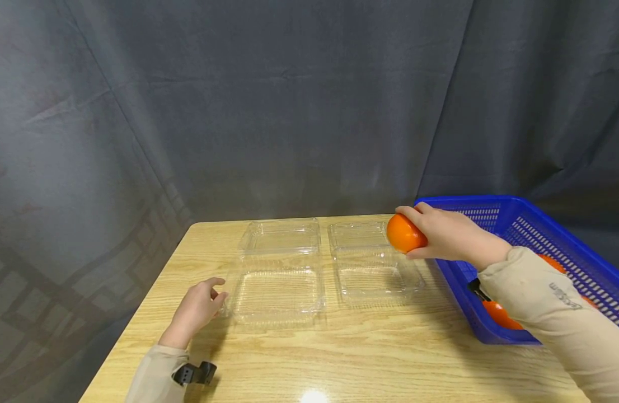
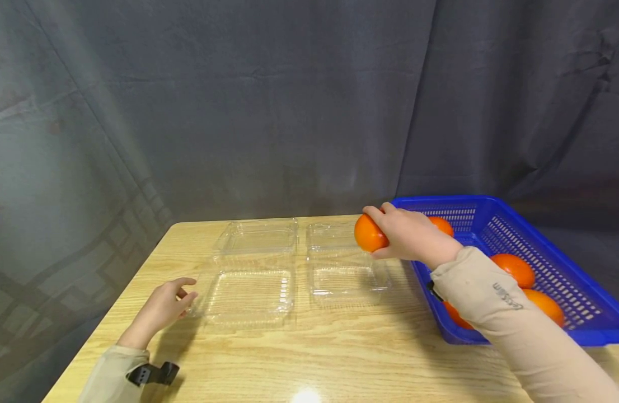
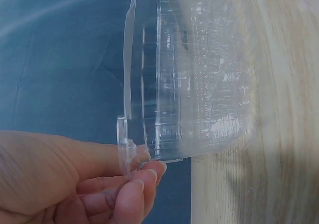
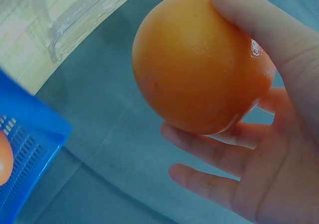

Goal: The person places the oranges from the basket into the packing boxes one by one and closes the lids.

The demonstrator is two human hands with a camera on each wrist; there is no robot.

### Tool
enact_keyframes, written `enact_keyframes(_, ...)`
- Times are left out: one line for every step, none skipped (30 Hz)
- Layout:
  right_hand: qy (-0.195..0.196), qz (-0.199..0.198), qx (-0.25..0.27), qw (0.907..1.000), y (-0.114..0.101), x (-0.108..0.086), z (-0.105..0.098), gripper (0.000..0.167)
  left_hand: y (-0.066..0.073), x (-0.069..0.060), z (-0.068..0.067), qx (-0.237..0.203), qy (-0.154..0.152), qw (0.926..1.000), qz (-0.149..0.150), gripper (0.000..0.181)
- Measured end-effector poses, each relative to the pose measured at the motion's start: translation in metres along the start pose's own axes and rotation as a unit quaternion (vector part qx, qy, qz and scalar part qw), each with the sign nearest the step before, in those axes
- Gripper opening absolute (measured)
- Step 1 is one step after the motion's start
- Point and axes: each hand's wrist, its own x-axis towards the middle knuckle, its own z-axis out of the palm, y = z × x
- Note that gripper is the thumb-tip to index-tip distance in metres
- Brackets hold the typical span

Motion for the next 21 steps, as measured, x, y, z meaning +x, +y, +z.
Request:
enact_keyframes(0.001, -0.002, 0.001, 1.0000, -0.001, 0.001, 0.001, 0.075, 0.000, 0.000, 0.000, 0.000, 0.000, 1.0000, 0.000, 0.040)
enact_keyframes(0.000, -0.004, 0.003, 1.0000, -0.003, 0.001, 0.001, 0.075, 0.000, 0.000, 0.000, 0.000, 0.000, 1.0000, 0.001, 0.039)
enact_keyframes(-0.002, -0.006, 0.005, 1.0000, -0.004, 0.001, 0.002, 0.075, 0.000, 0.000, 0.000, 0.001, 0.000, 1.0000, 0.002, 0.039)
enact_keyframes(-0.003, -0.009, 0.006, 0.9999, -0.006, 0.002, 0.002, 0.076, 0.000, 0.000, 0.000, 0.002, 0.001, 1.0000, 0.002, 0.039)
enact_keyframes(-0.004, -0.012, 0.007, 0.9999, -0.007, 0.002, 0.002, 0.077, 0.000, 0.000, 0.000, 0.002, 0.001, 1.0000, 0.003, 0.039)
enact_keyframes(-0.005, -0.015, 0.009, 0.9998, -0.008, 0.002, 0.002, 0.078, 0.000, 0.000, 0.000, 0.003, 0.001, 1.0000, 0.002, 0.039)
enact_keyframes(-0.005, -0.018, 0.011, 0.9998, -0.010, 0.003, 0.002, 0.078, 0.001, 0.000, 0.000, 0.003, 0.001, 1.0000, 0.002, 0.039)
enact_keyframes(-0.005, -0.019, 0.011, 0.9997, -0.011, 0.003, 0.002, 0.079, 0.001, 0.000, 0.000, 0.004, 0.002, 1.0000, 0.001, 0.039)
enact_keyframes(-0.005, -0.021, 0.011, 0.9997, -0.011, 0.003, 0.002, 0.079, 0.001, 0.000, 0.000, 0.004, 0.002, 1.0000, 0.000, 0.039)
enact_keyframes(-0.005, -0.022, 0.010, 0.9997, -0.012, 0.003, 0.002, 0.079, 0.001, 0.000, 0.000, 0.005, 0.003, 1.0000, -0.001, 0.039)
enact_keyframes(-0.004, -0.023, 0.010, 0.9997, -0.013, 0.003, 0.002, 0.078, 0.001, 0.000, 0.000, 0.005, 0.003, 1.0000, -0.002, 0.039)
enact_keyframes(-0.005, -0.024, 0.010, 0.9996, -0.014, 0.003, 0.003, 0.078, 0.001, 0.000, 0.000, 0.006, 0.004, 1.0000, -0.003, 0.039)
enact_keyframes(-0.005, -0.026, 0.009, 0.9996, -0.014, 0.004, 0.003, 0.078, 0.001, -0.001, 0.000, 0.007, 0.004, 1.0000, -0.003, 0.039)
enact_keyframes(-0.005, -0.027, 0.008, 0.9996, -0.015, 0.004, 0.004, 0.077, 0.001, -0.001, 0.000, 0.007, 0.004, 1.0000, -0.004, 0.039)
enact_keyframes(-0.005, -0.029, 0.008, 0.9995, -0.016, 0.004, 0.005, 0.077, 0.001, -0.001, 0.000, 0.008, 0.004, 1.0000, -0.003, 0.039)
enact_keyframes(-0.005, -0.031, 0.007, 0.9995, -0.017, 0.004, 0.006, 0.077, 0.001, -0.001, 0.000, 0.008, 0.003, 1.0000, -0.003, 0.039)
enact_keyframes(-0.004, -0.034, 0.007, 0.9994, -0.018, 0.005, 0.007, 0.077, 0.001, -0.001, 0.000, 0.009, 0.003, 1.0000, -0.003, 0.039)
enact_keyframes(-0.003, -0.036, 0.006, 0.9993, -0.020, 0.005, 0.008, 0.077, 0.001, -0.001, 0.000, 0.009, 0.003, 1.0000, -0.003, 0.039)
enact_keyframes(-0.001, -0.039, 0.003, 0.9992, -0.021, 0.005, 0.008, 0.077, 0.001, -0.001, 0.000, 0.009, 0.002, 1.0000, -0.003, 0.039)
enact_keyframes(0.000, -0.042, 0.002, 0.9991, -0.023, 0.005, 0.009, 0.077, 0.001, -0.001, 0.000, 0.009, 0.002, 1.0000, -0.003, 0.039)
enact_keyframes(0.002, -0.044, 0.000, 0.9990, -0.024, 0.005, 0.010, 0.076, 0.001, -0.001, 0.000, 0.009, 0.001, 0.9999, -0.003, 0.039)
